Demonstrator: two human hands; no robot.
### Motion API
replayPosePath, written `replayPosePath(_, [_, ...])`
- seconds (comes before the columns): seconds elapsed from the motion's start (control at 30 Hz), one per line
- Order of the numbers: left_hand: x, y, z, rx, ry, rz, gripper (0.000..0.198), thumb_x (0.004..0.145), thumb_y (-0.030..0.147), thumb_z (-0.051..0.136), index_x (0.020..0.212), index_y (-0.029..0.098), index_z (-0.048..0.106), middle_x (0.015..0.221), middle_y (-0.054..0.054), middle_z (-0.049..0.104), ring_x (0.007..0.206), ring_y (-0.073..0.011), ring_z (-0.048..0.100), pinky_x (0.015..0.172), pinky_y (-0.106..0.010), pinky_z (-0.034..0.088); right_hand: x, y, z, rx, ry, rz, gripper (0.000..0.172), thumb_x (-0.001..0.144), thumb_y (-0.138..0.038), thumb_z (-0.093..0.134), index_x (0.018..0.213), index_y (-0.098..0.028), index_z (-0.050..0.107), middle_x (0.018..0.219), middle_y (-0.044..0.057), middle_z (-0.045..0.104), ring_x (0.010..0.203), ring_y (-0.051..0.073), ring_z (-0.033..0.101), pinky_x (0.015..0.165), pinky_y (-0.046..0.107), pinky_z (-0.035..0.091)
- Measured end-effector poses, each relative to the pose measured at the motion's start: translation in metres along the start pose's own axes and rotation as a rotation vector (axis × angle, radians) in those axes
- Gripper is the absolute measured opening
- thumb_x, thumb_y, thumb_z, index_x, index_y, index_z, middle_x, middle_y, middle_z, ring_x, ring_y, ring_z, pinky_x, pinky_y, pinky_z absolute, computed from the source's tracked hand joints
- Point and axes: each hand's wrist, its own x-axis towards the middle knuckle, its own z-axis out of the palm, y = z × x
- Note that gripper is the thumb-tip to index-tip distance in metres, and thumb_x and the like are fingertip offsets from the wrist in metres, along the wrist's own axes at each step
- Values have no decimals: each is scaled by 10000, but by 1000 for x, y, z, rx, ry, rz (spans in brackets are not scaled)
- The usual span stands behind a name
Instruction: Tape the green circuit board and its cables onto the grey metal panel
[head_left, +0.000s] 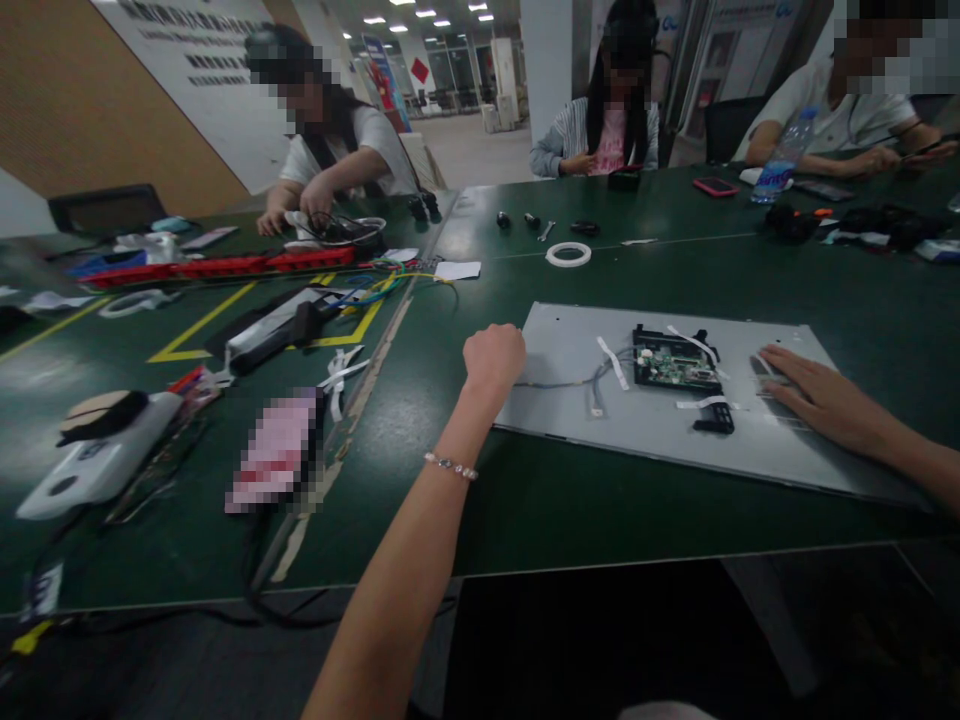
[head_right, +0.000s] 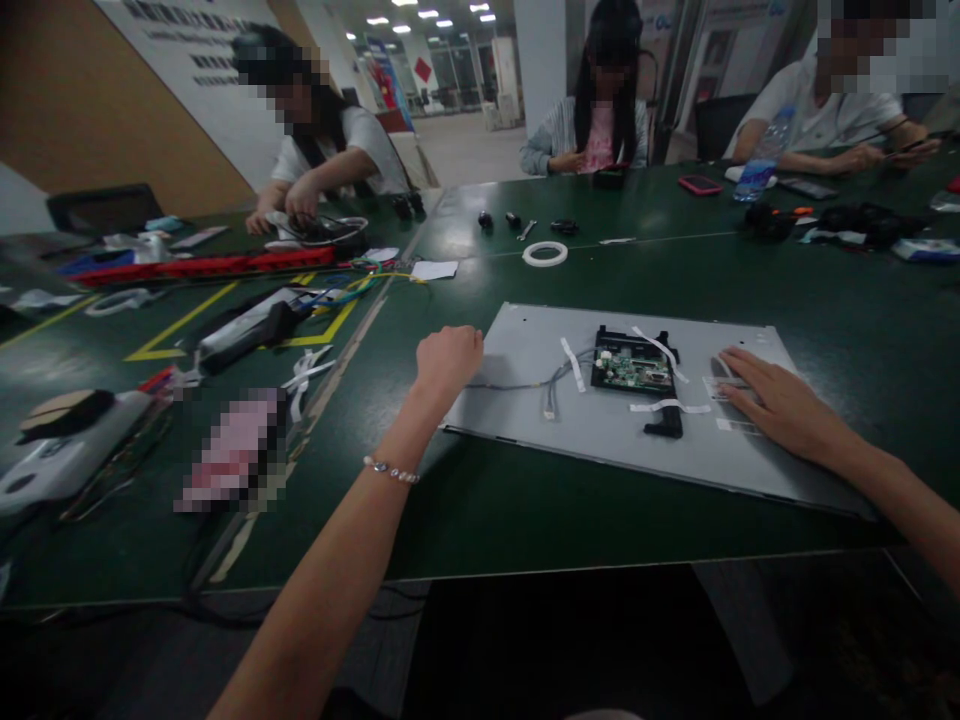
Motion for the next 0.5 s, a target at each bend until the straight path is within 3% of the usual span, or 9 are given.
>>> replayPosePath(0.17, [-1, 1, 7, -2, -41, 27, 429, 928, 267, 319, 1000, 70, 694, 991, -222, 679, 964, -321, 651, 816, -401, 493, -41, -6, -6, 127, -72, -135, 677, 898, -430, 423, 1511, -292, 172, 1565, 82, 84, 1436, 186, 54, 1139, 350, 170])
replayPosePath(0.3, [-1, 0, 9, -12, -28, 24, 418, 923, 247, 323, 995, 66, 692, 992, -223, 678, 955, -321, 655, 805, -406, 502, -63, 1, 5, 47, -143, -256, 818, 778, -532, 588, 1479, -435, 178, 1561, 23, 93, 1429, 233, 51, 1157, 405, 105])
replayPosePath(0.5, [-2, 5, 9, -22, -5, 4, 399, 939, 274, 321, 964, 119, 688, 959, -166, 690, 935, -283, 661, 802, -378, 507, -75, 15, 22, -57, -71, -306, 775, 821, -594, 482, 1490, -421, 131, 1572, -38, 40, 1424, 297, 88, 1146, 518, 124])
